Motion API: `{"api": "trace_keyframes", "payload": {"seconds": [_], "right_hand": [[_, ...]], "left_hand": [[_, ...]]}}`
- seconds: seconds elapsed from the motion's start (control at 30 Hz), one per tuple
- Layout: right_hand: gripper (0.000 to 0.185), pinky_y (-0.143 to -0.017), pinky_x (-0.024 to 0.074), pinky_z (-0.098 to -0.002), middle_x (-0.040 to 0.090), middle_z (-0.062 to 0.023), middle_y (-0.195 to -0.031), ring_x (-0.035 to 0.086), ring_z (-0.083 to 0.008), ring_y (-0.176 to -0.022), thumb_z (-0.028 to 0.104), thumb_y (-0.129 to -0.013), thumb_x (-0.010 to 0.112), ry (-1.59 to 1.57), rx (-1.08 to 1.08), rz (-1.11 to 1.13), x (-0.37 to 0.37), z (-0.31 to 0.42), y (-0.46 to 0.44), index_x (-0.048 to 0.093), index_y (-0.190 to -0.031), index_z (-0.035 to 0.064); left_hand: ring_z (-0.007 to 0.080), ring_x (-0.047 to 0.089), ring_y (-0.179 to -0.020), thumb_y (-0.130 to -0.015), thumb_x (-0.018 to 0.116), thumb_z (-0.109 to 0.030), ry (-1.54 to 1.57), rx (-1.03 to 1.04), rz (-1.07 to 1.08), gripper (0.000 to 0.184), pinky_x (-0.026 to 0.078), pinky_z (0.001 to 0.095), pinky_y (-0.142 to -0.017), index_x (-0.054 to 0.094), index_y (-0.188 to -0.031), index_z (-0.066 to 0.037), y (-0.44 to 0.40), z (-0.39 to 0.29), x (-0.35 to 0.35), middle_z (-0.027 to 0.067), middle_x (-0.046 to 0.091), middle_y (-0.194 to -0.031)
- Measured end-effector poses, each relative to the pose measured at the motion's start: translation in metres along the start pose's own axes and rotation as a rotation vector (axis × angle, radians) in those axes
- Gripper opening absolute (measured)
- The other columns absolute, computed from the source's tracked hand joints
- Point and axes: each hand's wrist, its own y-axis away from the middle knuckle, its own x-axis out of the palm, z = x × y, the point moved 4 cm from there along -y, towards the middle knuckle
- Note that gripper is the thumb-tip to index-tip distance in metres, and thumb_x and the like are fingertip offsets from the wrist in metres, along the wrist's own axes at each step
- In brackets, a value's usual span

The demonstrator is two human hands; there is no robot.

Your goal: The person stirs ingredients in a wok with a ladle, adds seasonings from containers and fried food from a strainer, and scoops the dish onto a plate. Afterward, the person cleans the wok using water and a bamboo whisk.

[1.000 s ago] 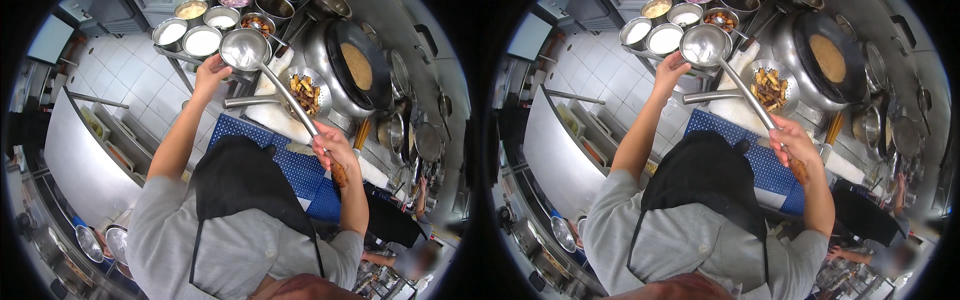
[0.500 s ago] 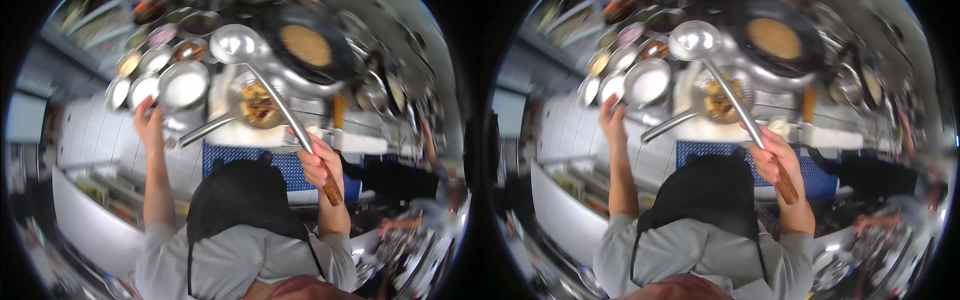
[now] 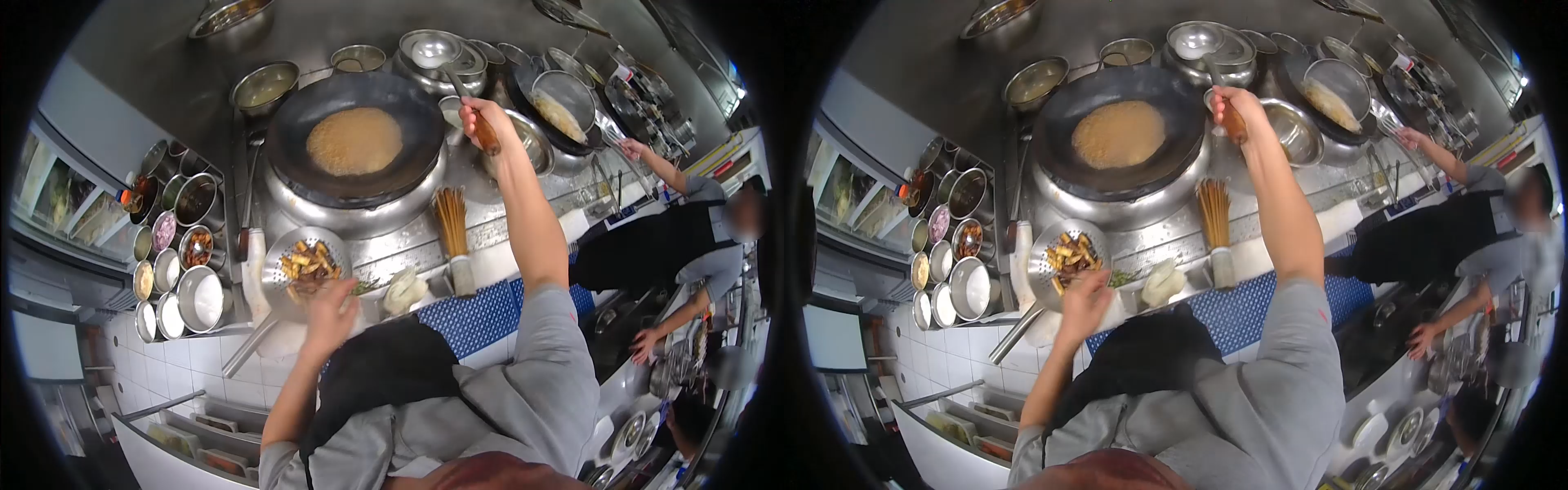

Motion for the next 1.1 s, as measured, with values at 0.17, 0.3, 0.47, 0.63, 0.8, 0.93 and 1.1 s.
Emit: {"api": "trace_keyframes", "payload": {"seconds": [0.17, 0.3, 0.47, 0.63, 0.8, 0.93, 1.1], "right_hand": [[0.027, -0.040, 0.0446, -0.0241, 0.052, -0.0015, -0.058, 0.048, -0.0106, -0.044, 0.013, -0.096, 0.056, 0.092, -0.005, -0.112, -0.053, 0.044, -0.087, 0.052, -0.070, 0.0065], [0.033, -0.038, 0.0429, -0.0209, 0.050, 0.0007, -0.057, 0.045, -0.0087, -0.042, 0.020, -0.098, 0.054, 0.164, -0.019, -0.092, -0.071, 0.055, -0.115, 0.049, -0.067, 0.0096], [0.022, -0.039, 0.0448, -0.0232, 0.053, -0.0016, -0.060, 0.047, -0.0099, -0.044, 0.013, -0.096, 0.056, 0.236, 0.010, -0.143, -0.075, 0.063, -0.117, 0.053, -0.076, 0.0052], [0.016, -0.040, 0.0432, -0.0238, 0.055, -0.0022, -0.063, 0.049, -0.0098, -0.047, 0.010, -0.096, 0.057, 0.218, 0.013, -0.081, -0.073, 0.065, -0.099, 0.054, -0.082, 0.0037], [0.013, -0.040, 0.0417, -0.0233, 0.055, -0.0002, -0.066, 0.049, -0.0080, -0.049, 0.015, -0.099, 0.053, 0.097, -0.017, -0.058, -0.032, 0.055, -0.004, 0.053, -0.089, 0.0060], [0.017, -0.039, 0.0395, -0.0218, 0.052, 0.0020, -0.067, 0.046, -0.0057, -0.049, 0.024, -0.102, 0.049, -0.159, 0.006, 0.046, -0.013, 0.001, 0.036, 0.049, -0.096, 0.0082], [0.026, -0.040, 0.0371, -0.0222, 0.051, 0.0021, -0.068, 0.046, -0.0069, -0.050, 0.029, -0.104, 0.046, -0.503, 0.250, 0.368, -0.004, -0.079, 0.061, 0.055, -0.112, 0.0063]], "left_hand": [[0.0352, 0.060, -0.106, -0.075, 0.076, -0.030, -0.533, 0.237, 0.153, 0.065, 0.045, 0.0477, -0.095, 0.056, -0.128, 0.002, -0.040, -0.038, 0.100, 0.0185, 0.064, -0.113], [0.0340, 0.060, -0.098, -0.068, 0.080, -0.032, -0.581, 0.168, 0.307, 0.074, 0.046, 0.0448, -0.088, 0.055, -0.129, 0.002, -0.044, -0.034, 0.134, 0.0191, 0.063, -0.109], [0.0311, 0.060, -0.095, -0.069, 0.076, -0.024, -0.691, 0.222, 0.263, 0.063, 0.047, 0.0436, -0.085, 0.057, -0.124, 0.001, -0.045, -0.029, 0.145, 0.0161, 0.063, -0.101], [0.0325, 0.063, -0.097, -0.070, 0.070, -0.014, -0.455, 0.141, 0.227, 0.060, 0.051, 0.0434, -0.086, 0.056, -0.126, 0.002, -0.055, -0.034, 0.131, 0.0203, 0.064, -0.103], [0.0277, 0.064, -0.109, -0.079, 0.067, -0.011, 0.598, -0.466, 0.181, 0.062, 0.050, 0.0363, -0.094, 0.049, -0.136, 0.004, -0.059, -0.011, 0.095, 0.0197, 0.064, -0.122], [0.0295, 0.063, -0.111, -0.078, 0.059, -0.002, 1.534, -0.541, 0.018, 0.058, 0.051, 0.0429, -0.099, 0.047, -0.134, 0.004, -0.041, -0.004, 0.063, 0.0168, 0.063, -0.120], [0.0315, 0.062, -0.106, -0.084, 0.069, -0.027, 1.575, -0.514, 0.001, 0.062, 0.052, 0.0426, -0.093, 0.046, -0.134, 0.001, -0.020, 0.013, 0.044, 0.0190, 0.061, -0.119]]}}
